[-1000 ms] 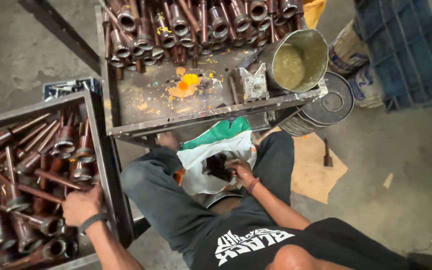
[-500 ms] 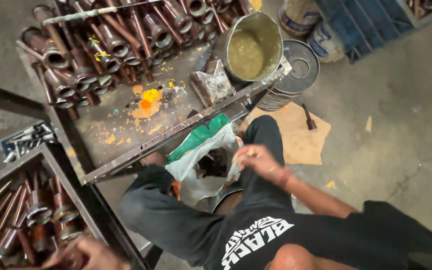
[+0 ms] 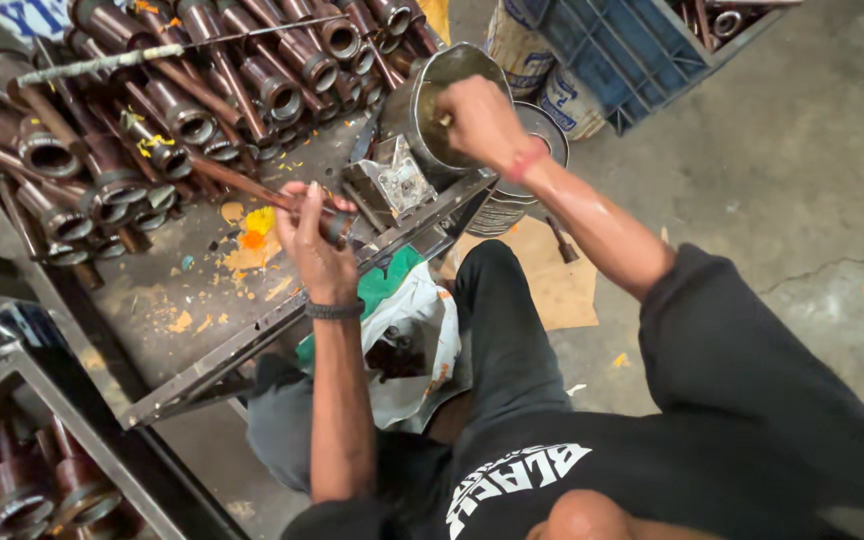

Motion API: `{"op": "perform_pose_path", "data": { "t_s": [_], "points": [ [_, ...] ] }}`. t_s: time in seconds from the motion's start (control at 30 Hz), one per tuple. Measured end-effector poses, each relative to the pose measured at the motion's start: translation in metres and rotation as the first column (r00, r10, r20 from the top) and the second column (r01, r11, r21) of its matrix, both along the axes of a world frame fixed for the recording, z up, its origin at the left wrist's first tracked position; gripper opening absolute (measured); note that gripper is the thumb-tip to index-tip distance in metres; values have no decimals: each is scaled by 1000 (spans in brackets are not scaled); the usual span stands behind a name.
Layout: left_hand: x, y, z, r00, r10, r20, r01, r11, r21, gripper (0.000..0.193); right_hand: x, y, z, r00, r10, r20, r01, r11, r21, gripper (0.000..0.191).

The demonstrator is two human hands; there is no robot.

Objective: The person sits on the floor and repeatedly picks up cylindrical metal parts from a bin. They dip a cloth into a container of liquid and wipe the surface of each part before placing it into a white sack. The process is repeated for multiple parts.

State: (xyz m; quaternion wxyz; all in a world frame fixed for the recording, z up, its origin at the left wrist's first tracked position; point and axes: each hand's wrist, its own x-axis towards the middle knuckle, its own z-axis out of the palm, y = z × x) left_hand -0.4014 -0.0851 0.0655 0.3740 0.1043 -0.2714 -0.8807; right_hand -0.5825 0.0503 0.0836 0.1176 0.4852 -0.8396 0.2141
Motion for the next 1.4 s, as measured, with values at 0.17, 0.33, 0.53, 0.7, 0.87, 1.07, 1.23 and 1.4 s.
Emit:
{"op": "perform_pose_path", "data": {
  "t_s": [0.17, 0.33, 0.53, 0.7, 0.87, 1.07, 1.23, 1.4],
  "points": [
    [-4, -1, -14, 999, -6, 36, 3, 997, 77, 18, -29, -23, -26, 999, -30, 17, 24, 967, 253, 9],
    [-16, 2, -5, 1000, 1, 27, -1, 1000, -4, 20, -29, 10, 12, 909, 232, 347, -188, 970, -158, 10],
    [-16, 11, -1, 997, -32, 70, 37, 996, -82, 22, -21, 36, 41, 492, 289, 821, -58, 952, -300, 15],
    [5, 18, -19, 993, 28, 115, -18, 996, -92, 21, -27, 39, 39, 508, 327, 797, -121, 943, -310, 15],
    [13, 19, -36, 985, 78, 152, -72, 997, -42, 20, -25, 31, 28, 591, 318, 742, -124, 944, -306, 15],
    [5, 12, -26, 984, 22, 175, -9, 997, -79, 19, -12, 25, 50, 909, 282, 308, -185, 933, -307, 13],
    [-1, 5, -26, 989, -58, 137, 71, 993, -91, 20, 2, 32, 77, 986, 148, -82, -166, 945, -281, 10],
    [2, -1, -39, 990, -116, 81, 120, 992, -50, 20, 16, 19, 50, 962, 6, -275, -146, 857, -494, 14]
  ]
}}
